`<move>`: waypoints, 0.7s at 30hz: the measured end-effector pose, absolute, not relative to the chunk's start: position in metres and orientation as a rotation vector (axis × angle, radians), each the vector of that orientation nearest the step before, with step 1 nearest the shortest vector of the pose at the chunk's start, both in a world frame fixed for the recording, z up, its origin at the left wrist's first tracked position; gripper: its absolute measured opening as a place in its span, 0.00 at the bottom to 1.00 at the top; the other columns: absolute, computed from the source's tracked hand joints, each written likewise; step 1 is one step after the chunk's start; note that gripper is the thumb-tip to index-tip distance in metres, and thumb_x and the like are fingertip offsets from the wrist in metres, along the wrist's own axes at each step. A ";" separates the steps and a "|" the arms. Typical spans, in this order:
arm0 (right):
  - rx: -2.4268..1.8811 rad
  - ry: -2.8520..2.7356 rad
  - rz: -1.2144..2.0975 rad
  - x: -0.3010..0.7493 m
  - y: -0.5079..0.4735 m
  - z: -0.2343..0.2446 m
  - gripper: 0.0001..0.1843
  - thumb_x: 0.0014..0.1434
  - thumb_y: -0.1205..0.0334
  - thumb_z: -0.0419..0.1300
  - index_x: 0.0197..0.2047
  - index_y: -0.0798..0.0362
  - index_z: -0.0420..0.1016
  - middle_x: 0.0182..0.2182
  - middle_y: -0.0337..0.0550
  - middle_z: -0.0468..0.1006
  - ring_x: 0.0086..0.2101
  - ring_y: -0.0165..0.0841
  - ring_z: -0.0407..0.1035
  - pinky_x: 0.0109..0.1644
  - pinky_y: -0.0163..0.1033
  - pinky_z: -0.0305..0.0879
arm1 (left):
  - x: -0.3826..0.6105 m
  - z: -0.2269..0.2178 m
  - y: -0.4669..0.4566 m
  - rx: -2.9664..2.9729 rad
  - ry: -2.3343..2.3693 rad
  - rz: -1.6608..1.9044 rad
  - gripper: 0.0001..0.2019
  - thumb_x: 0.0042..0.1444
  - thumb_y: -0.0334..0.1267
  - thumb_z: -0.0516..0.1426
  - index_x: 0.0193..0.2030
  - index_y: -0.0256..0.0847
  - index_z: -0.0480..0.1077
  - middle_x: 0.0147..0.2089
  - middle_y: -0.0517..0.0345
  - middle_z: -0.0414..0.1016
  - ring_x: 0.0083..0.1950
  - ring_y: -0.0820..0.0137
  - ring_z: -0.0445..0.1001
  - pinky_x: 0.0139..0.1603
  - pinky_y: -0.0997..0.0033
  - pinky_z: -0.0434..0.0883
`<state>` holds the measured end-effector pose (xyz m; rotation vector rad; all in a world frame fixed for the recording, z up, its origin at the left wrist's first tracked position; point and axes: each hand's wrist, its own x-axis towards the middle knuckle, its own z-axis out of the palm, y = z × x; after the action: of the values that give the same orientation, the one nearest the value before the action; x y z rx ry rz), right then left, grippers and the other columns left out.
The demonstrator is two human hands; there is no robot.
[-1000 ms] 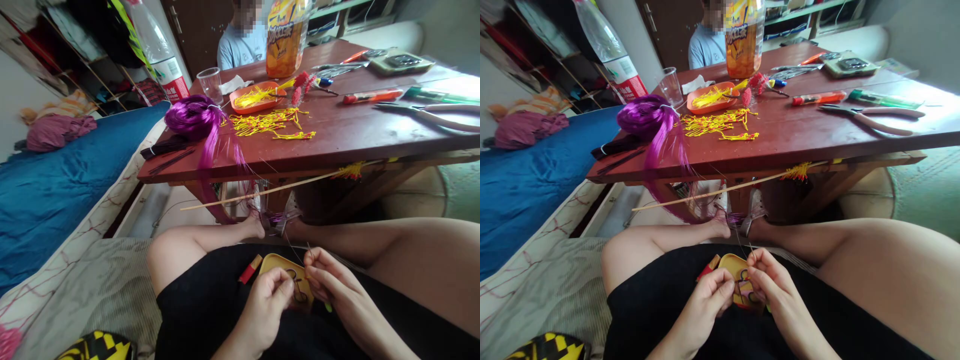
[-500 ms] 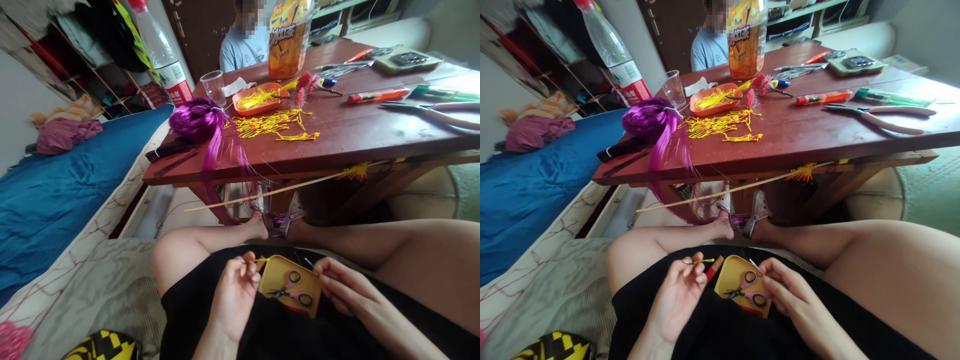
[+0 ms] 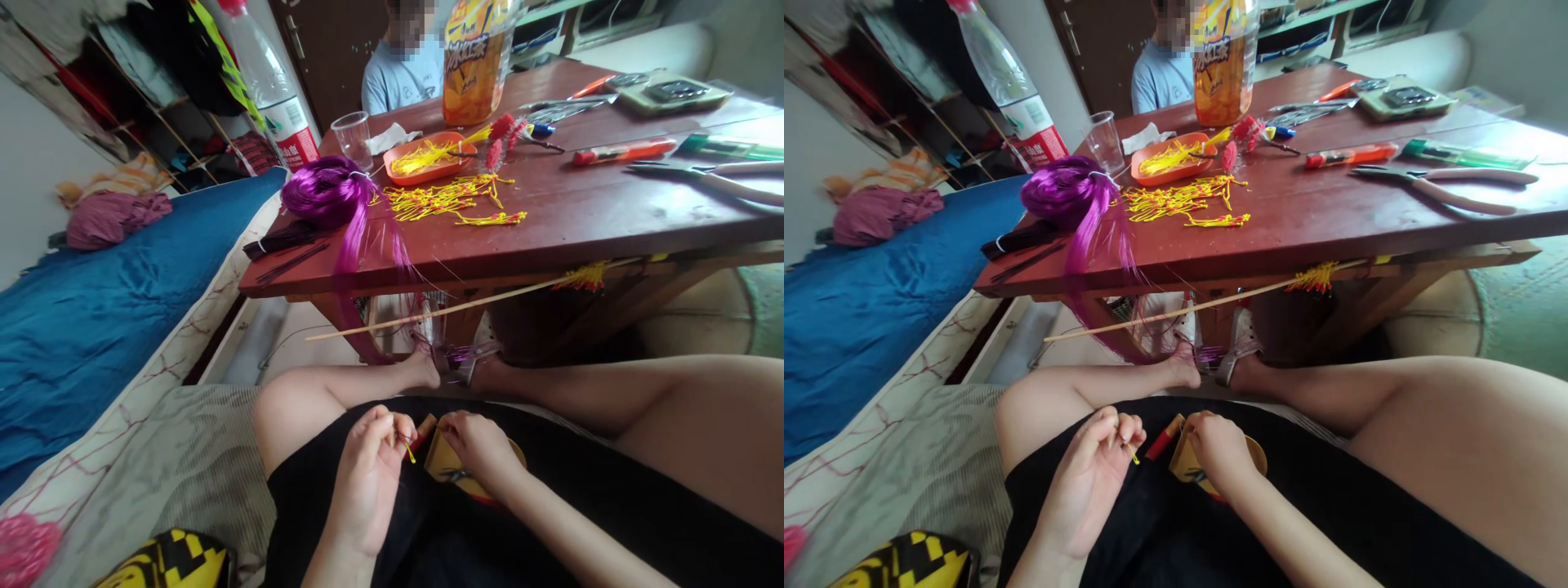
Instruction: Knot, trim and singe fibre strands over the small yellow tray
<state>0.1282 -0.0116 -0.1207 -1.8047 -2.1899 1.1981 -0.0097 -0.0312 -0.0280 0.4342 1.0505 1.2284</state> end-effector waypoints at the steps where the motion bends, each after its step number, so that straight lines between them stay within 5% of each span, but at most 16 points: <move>1: -1.785 -2.235 1.165 0.128 -0.009 -0.120 0.13 0.61 0.58 0.55 0.46 0.55 0.69 0.44 0.44 0.73 0.38 0.34 0.71 0.41 0.46 0.69 | -0.009 -0.029 -0.032 0.444 1.061 1.215 0.10 0.50 0.32 0.57 0.20 0.38 0.64 0.23 0.61 0.66 0.31 0.72 0.65 0.39 0.72 0.66; 5: -1.687 -2.376 1.013 0.139 -0.014 -0.118 0.09 0.61 0.67 0.53 0.43 0.55 0.71 0.41 0.44 0.74 0.41 0.35 0.70 0.43 0.43 0.67 | -0.008 -0.032 -0.033 0.441 1.083 1.158 0.12 0.50 0.34 0.58 0.19 0.37 0.64 0.25 0.59 0.68 0.31 0.73 0.66 0.37 0.74 0.65; 10: -1.682 -2.589 0.951 0.155 -0.050 -0.128 0.11 0.53 0.76 0.54 0.29 0.56 0.76 0.30 0.49 0.79 0.28 0.37 0.75 0.28 0.34 0.62 | -0.005 -0.040 -0.034 0.378 1.035 1.149 0.11 0.51 0.34 0.59 0.19 0.36 0.67 0.23 0.60 0.68 0.34 0.73 0.69 0.40 0.74 0.66; 21: -1.859 -2.574 0.683 0.164 -0.051 -0.134 0.12 0.53 0.75 0.54 0.39 0.57 0.73 0.37 0.54 0.76 0.33 0.42 0.74 0.32 0.39 0.64 | -0.001 -0.049 -0.042 0.271 1.044 1.088 0.10 0.48 0.35 0.62 0.20 0.34 0.69 0.27 0.52 0.74 0.34 0.71 0.70 0.36 0.75 0.65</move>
<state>0.1641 -0.0506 -0.1342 -1.8586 -2.5741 0.6830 -0.0010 -0.0421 -0.0489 0.2706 1.0441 1.0877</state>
